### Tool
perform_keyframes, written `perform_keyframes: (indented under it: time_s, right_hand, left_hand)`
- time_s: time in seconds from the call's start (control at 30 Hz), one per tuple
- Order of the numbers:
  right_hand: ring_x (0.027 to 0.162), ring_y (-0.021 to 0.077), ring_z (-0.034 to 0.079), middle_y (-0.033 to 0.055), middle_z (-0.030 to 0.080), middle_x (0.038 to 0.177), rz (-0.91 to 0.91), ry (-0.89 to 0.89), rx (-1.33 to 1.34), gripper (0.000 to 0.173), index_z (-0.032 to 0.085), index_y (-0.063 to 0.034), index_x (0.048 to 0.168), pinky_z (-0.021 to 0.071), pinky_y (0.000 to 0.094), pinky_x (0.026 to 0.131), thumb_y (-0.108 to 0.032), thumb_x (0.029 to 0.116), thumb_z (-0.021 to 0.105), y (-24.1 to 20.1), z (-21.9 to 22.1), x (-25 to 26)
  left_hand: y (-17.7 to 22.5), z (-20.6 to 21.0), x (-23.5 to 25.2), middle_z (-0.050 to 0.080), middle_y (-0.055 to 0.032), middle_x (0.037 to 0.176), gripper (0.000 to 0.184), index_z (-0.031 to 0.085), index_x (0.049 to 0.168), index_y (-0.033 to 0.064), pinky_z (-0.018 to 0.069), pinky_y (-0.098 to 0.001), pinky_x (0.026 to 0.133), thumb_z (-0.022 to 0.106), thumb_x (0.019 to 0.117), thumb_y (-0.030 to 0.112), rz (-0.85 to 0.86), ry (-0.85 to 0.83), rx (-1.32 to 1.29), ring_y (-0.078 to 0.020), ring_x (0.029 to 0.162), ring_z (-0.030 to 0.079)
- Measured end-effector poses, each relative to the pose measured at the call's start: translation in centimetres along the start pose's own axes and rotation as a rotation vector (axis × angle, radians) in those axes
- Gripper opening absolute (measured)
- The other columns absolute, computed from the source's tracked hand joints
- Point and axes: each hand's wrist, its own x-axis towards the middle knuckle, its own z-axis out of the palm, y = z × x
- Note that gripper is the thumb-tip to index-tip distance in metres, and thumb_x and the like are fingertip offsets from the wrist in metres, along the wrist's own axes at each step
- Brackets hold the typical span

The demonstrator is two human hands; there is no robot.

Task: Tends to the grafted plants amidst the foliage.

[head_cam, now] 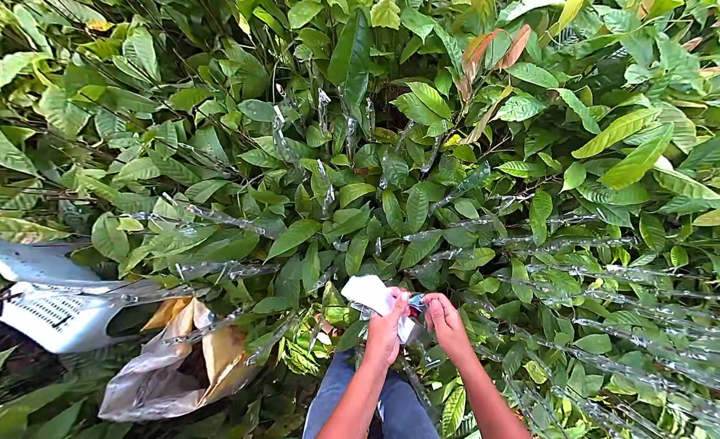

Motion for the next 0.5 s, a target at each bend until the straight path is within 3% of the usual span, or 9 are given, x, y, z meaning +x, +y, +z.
perform_keyframes:
  time_s: [0.07,0.13,0.23,0.33,0.4,0.43,0.5]
  right_hand:
    - [0.067,0.0046,0.054,0.0001,0.058,0.079,0.013,-0.033,-0.075,0.045,0.057,0.0064,0.123,0.0498,0.0253,0.065,-0.033,0.1022,0.055,0.3,-0.2,0.1]
    - [0.074,0.0052,0.060,0.0033,0.063,0.085,-0.009,-0.019,-0.063,0.035,0.062,0.0047,0.112,0.0532,0.0252,0.072,-0.028,0.1005,0.061,0.5,-0.2,0.4]
    - [0.089,0.0035,0.063,0.0071,0.067,0.097,-0.051,0.002,0.041,0.023,0.063,0.0072,0.107,0.0533,0.0231,0.084,-0.013,0.1034,0.051,0.4,-0.7,0.9]
    - [0.100,0.0073,0.065,0.0106,0.069,0.106,-0.064,-0.007,0.106,0.033,0.059,0.0114,0.122,0.0535,0.0268,0.095,-0.012,0.1072,0.041,-0.3,-1.1,1.1]
    - [0.099,0.0057,0.062,0.0094,0.065,0.108,-0.061,-0.068,0.112,0.042,0.052,0.0123,0.130,0.0524,0.0247,0.092,-0.021,0.1046,0.050,-0.6,-1.1,1.1]
    - [0.095,0.0050,0.062,0.0079,0.064,0.104,-0.065,-0.082,0.108,0.044,0.051,0.0117,0.128,0.0534,0.0239,0.088,-0.022,0.1019,0.057,-0.4,-1.0,1.2]
    - [0.084,0.0050,0.063,0.0061,0.063,0.095,-0.053,-0.063,0.101,0.031,0.054,0.0092,0.119,0.0553,0.0234,0.080,-0.014,0.1003,0.059,-0.2,-1.1,1.3]
  left_hand:
    - [-0.2,-0.1,0.2,0.067,-0.0004,0.083,0.011,0.061,0.102,0.0030,0.0558,-0.0206,0.068,0.057,0.0954,-0.005,0.054,-0.017,0.059,-0.0060,0.070,0.063]
    - [-0.5,-0.1,0.2,0.068,-0.0001,0.085,0.013,0.062,0.106,0.0017,0.0563,-0.0209,0.071,0.057,0.0945,-0.003,0.098,-0.042,0.100,-0.0063,0.073,0.064]
    - [-0.7,0.0,0.3,0.069,0.0004,0.087,0.014,0.064,0.107,0.0003,0.0551,-0.0189,0.072,0.056,0.0954,-0.001,0.159,-0.061,0.156,-0.0052,0.074,0.064]
    - [-1.0,0.0,0.2,0.071,0.0006,0.090,0.015,0.065,0.108,-0.0004,0.0550,-0.0199,0.076,0.058,0.0948,0.001,0.215,-0.088,0.235,-0.0053,0.079,0.066]
    - [-1.1,0.2,0.0,0.071,0.0010,0.091,0.014,0.065,0.108,-0.0005,0.0560,-0.0205,0.079,0.060,0.0946,0.002,0.236,-0.105,0.277,-0.0051,0.083,0.067]
    - [-1.0,0.4,-0.2,0.071,0.0014,0.090,0.014,0.065,0.108,-0.0004,0.0566,-0.0205,0.079,0.060,0.0949,0.001,0.242,-0.104,0.287,-0.0049,0.083,0.067]
    - [-1.0,0.8,-0.3,0.071,0.0020,0.088,0.012,0.065,0.105,0.0004,0.0566,-0.0198,0.077,0.060,0.0941,0.000,0.257,-0.096,0.284,-0.0048,0.081,0.067]
